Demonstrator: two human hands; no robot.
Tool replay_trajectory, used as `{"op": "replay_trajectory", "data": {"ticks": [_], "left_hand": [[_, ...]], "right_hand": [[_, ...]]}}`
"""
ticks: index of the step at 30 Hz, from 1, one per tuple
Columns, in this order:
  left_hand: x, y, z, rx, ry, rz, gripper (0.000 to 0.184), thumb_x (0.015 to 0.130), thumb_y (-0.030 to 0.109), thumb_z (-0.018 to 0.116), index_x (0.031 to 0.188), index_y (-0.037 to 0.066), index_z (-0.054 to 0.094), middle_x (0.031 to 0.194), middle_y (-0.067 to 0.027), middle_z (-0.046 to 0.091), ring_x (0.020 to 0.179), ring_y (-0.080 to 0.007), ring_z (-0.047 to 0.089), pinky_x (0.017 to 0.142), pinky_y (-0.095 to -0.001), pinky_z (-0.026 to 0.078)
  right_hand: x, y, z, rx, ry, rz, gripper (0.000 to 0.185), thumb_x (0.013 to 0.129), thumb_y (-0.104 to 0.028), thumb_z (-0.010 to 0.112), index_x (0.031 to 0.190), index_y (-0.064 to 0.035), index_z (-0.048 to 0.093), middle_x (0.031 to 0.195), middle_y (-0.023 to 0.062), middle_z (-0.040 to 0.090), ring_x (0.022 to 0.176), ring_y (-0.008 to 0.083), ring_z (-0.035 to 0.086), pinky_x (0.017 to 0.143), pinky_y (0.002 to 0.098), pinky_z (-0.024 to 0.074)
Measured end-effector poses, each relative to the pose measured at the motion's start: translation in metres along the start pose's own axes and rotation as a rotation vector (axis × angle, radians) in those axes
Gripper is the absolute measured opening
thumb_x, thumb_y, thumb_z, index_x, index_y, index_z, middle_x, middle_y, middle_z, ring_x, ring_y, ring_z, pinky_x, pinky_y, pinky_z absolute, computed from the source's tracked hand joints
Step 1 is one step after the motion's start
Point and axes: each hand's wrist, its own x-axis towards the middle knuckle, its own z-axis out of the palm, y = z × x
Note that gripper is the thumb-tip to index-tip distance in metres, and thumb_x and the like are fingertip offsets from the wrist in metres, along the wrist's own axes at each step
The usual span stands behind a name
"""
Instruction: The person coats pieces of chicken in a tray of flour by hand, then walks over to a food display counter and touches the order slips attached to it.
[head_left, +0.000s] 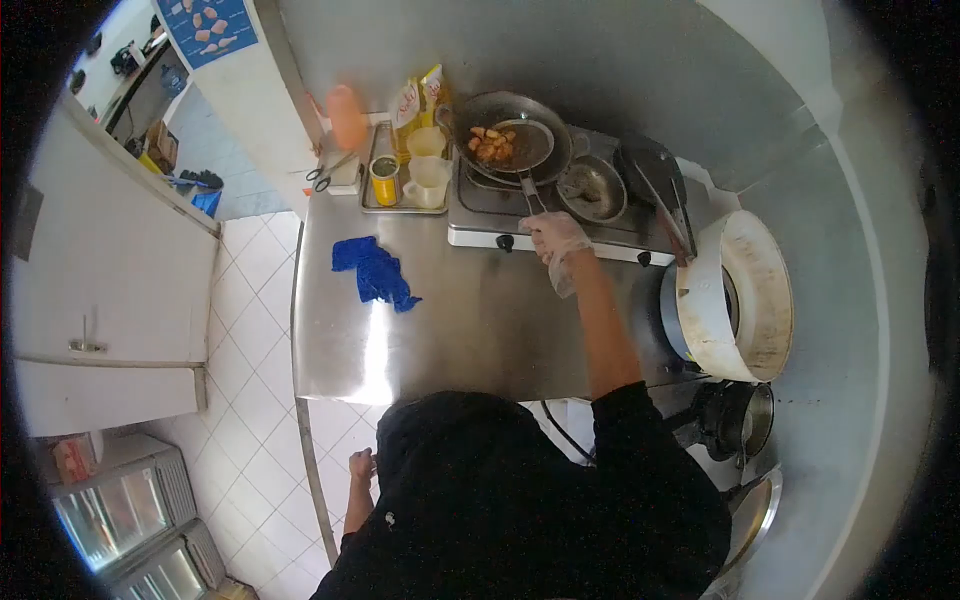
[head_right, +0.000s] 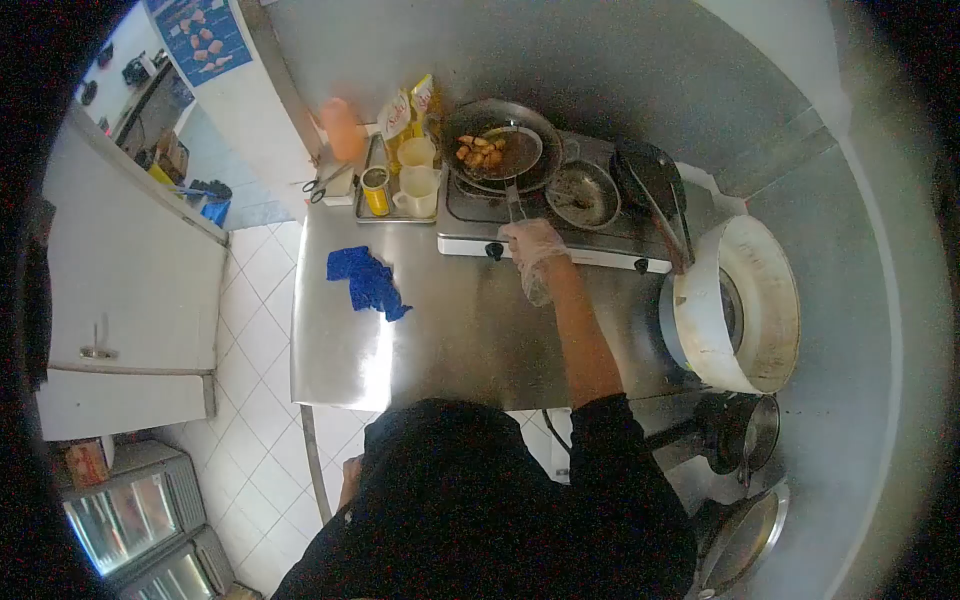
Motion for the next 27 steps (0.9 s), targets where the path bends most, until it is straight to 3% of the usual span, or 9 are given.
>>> {"op": "replay_trajectory", "data": {"ticks": [2, 5, 12, 14, 18, 20, 21, 23, 27], "left_hand": [[0.008, -0.008, 0.000, 0.053, -0.017, 0.100, 0.031, 0.086, 0.025, 0.057, 0.099, -0.003, 0.062, 0.076, -0.0063, 0.061, 0.060, -0.0160, 0.056, 0.050, -0.0310, 0.045], [-0.010, 0.020, 0.001, 0.038, -0.010, -0.054, 0.030, 0.085, 0.025, 0.057, 0.095, -0.004, 0.063, 0.073, -0.0064, 0.060, 0.059, -0.0162, 0.055, 0.048, -0.0315, 0.043], [-0.017, 0.036, 0.000, 0.118, -0.009, -0.012, 0.029, 0.085, 0.025, 0.057, 0.084, -0.004, 0.065, 0.066, -0.0054, 0.057, 0.057, -0.0165, 0.053, 0.045, -0.0335, 0.038], [-0.027, 0.050, 0.002, 0.053, 0.088, -0.009, 0.030, 0.084, 0.025, 0.058, 0.086, -0.004, 0.065, 0.064, -0.0053, 0.056, 0.053, -0.0163, 0.052, 0.042, -0.0322, 0.038], [-0.022, 0.036, -0.001, 0.005, 0.072, 0.037, 0.029, 0.084, 0.025, 0.057, 0.086, -0.003, 0.064, 0.063, -0.0046, 0.055, 0.054, -0.0158, 0.053, 0.043, -0.0311, 0.038], [-0.011, 0.024, -0.005, 0.098, -0.057, 0.104, 0.028, 0.084, 0.025, 0.057, 0.085, -0.002, 0.064, 0.065, -0.0045, 0.056, 0.057, -0.0155, 0.055, 0.045, -0.0307, 0.040], [-0.012, 0.028, -0.003, 0.094, -0.053, 0.108, 0.028, 0.084, 0.025, 0.057, 0.085, -0.002, 0.064, 0.065, -0.0045, 0.056, 0.057, -0.0155, 0.055, 0.045, -0.0307, 0.040], [-0.042, 0.063, -0.002, 0.019, 0.015, -0.076, 0.027, 0.085, 0.024, 0.056, 0.082, -0.001, 0.064, 0.067, -0.0039, 0.057, 0.059, -0.0153, 0.056, 0.047, -0.0295, 0.041], [-0.028, 0.055, 0.000, 0.037, -0.043, -0.069, 0.027, 0.086, 0.024, 0.056, 0.085, -0.002, 0.064, 0.068, -0.0046, 0.059, 0.059, -0.0150, 0.056, 0.046, -0.0282, 0.042]], "right_hand": [[0.009, 0.000, -0.002, -0.115, -0.014, 0.085, 0.013, 0.089, -0.017, 0.062, 0.083, -0.0054, 0.061, 0.059, -0.0034, 0.049, 0.045, 0.0094, 0.041, 0.041, 0.0247, 0.0329], [-0.014, -0.009, 0.012, 0.182, -0.002, 0.122, 0.011, 0.086, -0.018, 0.065, 0.084, -0.0076, 0.063, 0.057, -0.0101, 0.039, 0.044, 0.0003, 0.032, 0.037, 0.0191, 0.0240], [0.006, 0.010, 0.025, 0.279, -0.068, 0.076, 0.013, 0.086, -0.019, 0.065, 0.091, -0.0064, 0.066, 0.059, -0.0092, 0.041, 0.045, 0.0010, 0.032, 0.038, 0.0186, 0.0249], [0.010, 0.009, 0.025, 0.154, 0.047, 0.046, 0.014, 0.086, -0.018, 0.065, 0.091, -0.0056, 0.066, 0.057, -0.0080, 0.043, 0.043, 0.0031, 0.034, 0.038, 0.0207, 0.0268], [0.038, 0.040, 0.007, 0.202, -0.029, -0.044, 0.013, 0.086, -0.018, 0.065, 0.089, -0.0057, 0.067, 0.057, -0.0067, 0.045, 0.043, 0.0051, 0.037, 0.038, 0.0225, 0.0276], [0.063, 0.056, -0.004, -0.259, -0.026, -0.314, 0.012, 0.086, -0.018, 0.066, 0.087, -0.0060, 0.067, 0.057, -0.0063, 0.046, 0.043, 0.0060, 0.038, 0.039, 0.0237, 0.0281], [0.063, 0.053, -0.003, -0.260, -0.030, -0.320, 0.012, 0.086, -0.018, 0.066, 0.087, -0.0060, 0.067, 0.057, -0.0063, 0.046, 0.043, 0.0060, 0.038, 0.039, 0.0237, 0.0281], [0.023, 0.028, 0.013, 0.228, 0.048, 0.036, 0.012, 0.085, -0.019, 0.067, 0.086, -0.0070, 0.066, 0.058, -0.0064, 0.046, 0.044, 0.0056, 0.038, 0.039, 0.0236, 0.0275], [0.046, 0.038, 0.004, -0.083, -0.013, -0.168, 0.013, 0.085, -0.019, 0.067, 0.087, -0.0066, 0.066, 0.059, -0.0065, 0.047, 0.045, 0.0051, 0.038, 0.039, 0.0230, 0.0276]]}}
